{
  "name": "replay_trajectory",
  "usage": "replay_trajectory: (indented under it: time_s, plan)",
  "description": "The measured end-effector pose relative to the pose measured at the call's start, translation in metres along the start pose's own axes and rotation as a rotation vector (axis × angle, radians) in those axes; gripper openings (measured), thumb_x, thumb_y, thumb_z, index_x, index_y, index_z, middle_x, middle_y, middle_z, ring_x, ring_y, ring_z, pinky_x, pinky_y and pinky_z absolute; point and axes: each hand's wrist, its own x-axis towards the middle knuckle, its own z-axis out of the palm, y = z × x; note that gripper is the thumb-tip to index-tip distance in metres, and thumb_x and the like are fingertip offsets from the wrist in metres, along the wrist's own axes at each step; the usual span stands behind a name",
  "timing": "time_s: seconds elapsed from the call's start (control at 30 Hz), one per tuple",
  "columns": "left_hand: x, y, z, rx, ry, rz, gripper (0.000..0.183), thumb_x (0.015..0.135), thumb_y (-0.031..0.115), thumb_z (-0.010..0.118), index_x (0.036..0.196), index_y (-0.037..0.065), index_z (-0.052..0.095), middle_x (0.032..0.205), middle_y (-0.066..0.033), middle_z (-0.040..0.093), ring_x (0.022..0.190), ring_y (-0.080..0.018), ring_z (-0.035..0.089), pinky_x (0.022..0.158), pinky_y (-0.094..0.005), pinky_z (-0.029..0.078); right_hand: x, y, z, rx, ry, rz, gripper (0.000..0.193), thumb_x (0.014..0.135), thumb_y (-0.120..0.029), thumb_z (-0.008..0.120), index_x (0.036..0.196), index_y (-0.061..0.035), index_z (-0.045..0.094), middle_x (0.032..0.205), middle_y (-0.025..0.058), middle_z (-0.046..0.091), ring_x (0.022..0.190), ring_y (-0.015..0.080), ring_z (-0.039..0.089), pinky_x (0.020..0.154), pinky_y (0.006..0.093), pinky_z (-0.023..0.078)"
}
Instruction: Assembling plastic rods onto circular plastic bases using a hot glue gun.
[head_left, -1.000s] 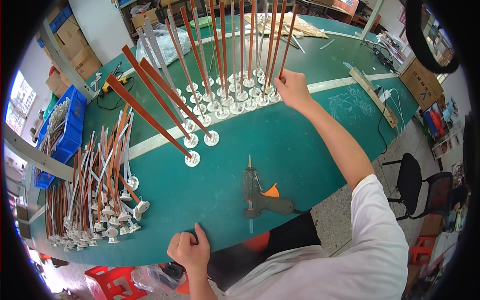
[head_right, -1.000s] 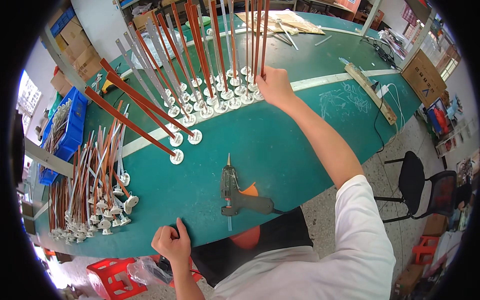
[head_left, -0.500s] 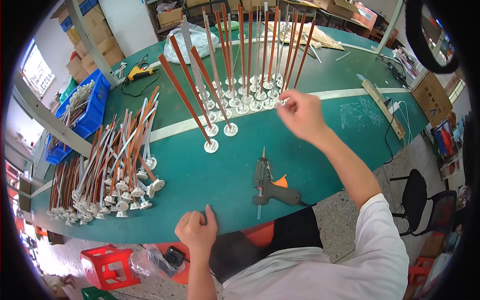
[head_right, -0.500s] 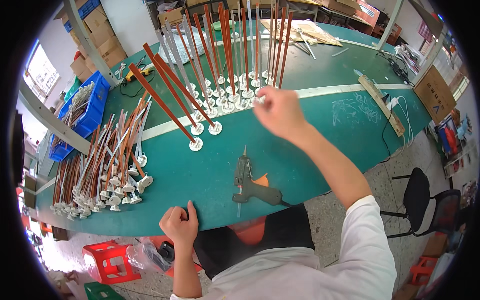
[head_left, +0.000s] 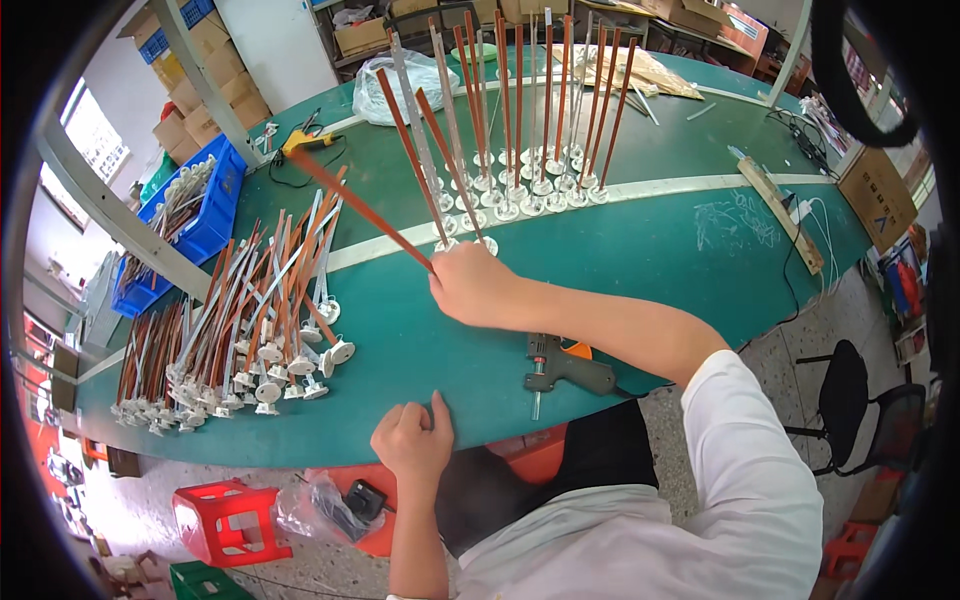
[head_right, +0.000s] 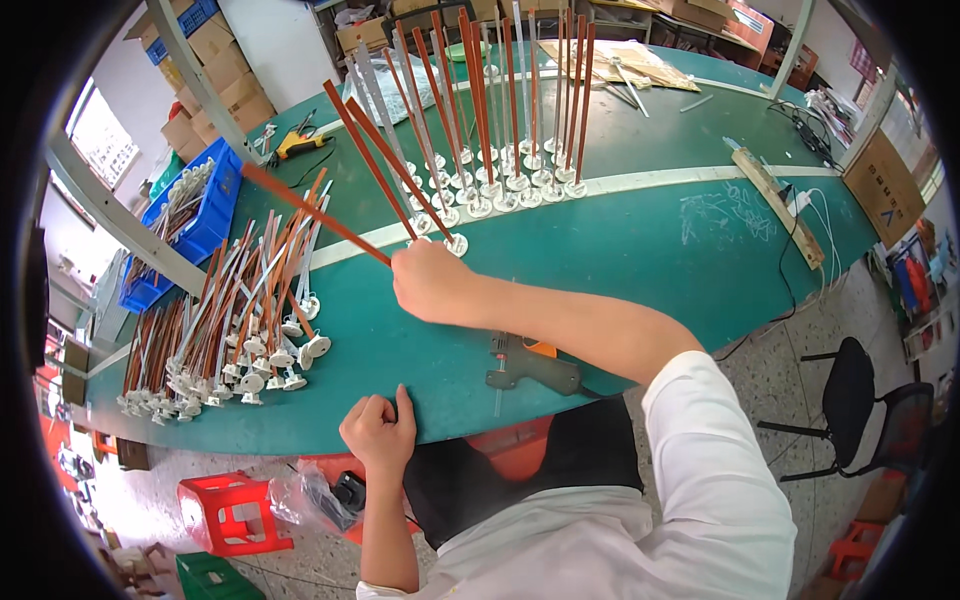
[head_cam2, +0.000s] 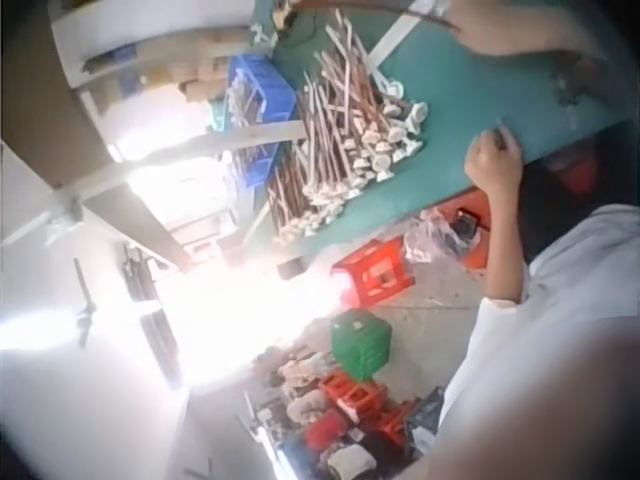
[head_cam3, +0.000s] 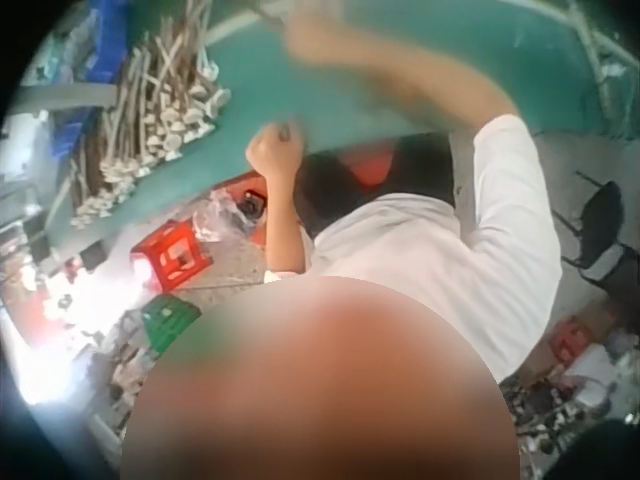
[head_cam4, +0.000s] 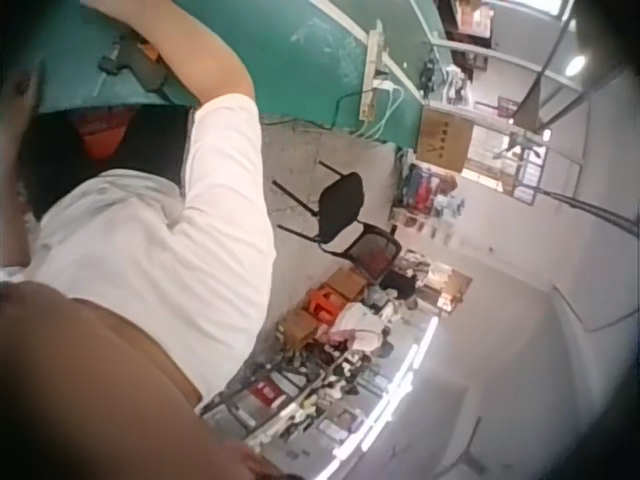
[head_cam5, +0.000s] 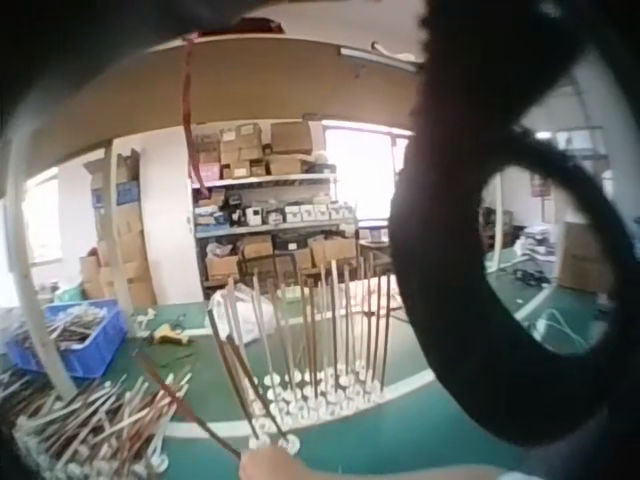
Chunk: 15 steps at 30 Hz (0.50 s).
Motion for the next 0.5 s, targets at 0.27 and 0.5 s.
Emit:
replay_trajectory:
  time_s: [0.27,0.5]
  plan:
    - [0.000,-0.003,0.001,0.020,-0.033,-0.034,0.044,0.073,0.012,0.077,0.051,0.010,0.039,0.048,-0.0054,0.039,0.041,-0.0255,0.042,0.041,-0.0386,0.031,-0.052,0.064,-0.057,0.053,0.271,0.007,0.018,0.089,-0.008,0.059,0.075,0.0026,0.063,0.057,0.0179,0.059,0.053,0.0351,0.061,0.053,0.0409,0.048]
    - [0.001,-0.003,0.000,0.045,-0.029,-0.011,0.043,0.073,0.012,0.077,0.051,0.010,0.040,0.048,-0.0049,0.039,0.041,-0.0251,0.042,0.041,-0.0383,0.031,-0.017,0.116,-0.044,-0.007,0.315,0.131,0.027,0.092,-0.014,0.059,0.073,0.0059,0.063,0.056,0.0166,0.060,0.048,0.0309,0.059,0.051,0.0392,0.045]
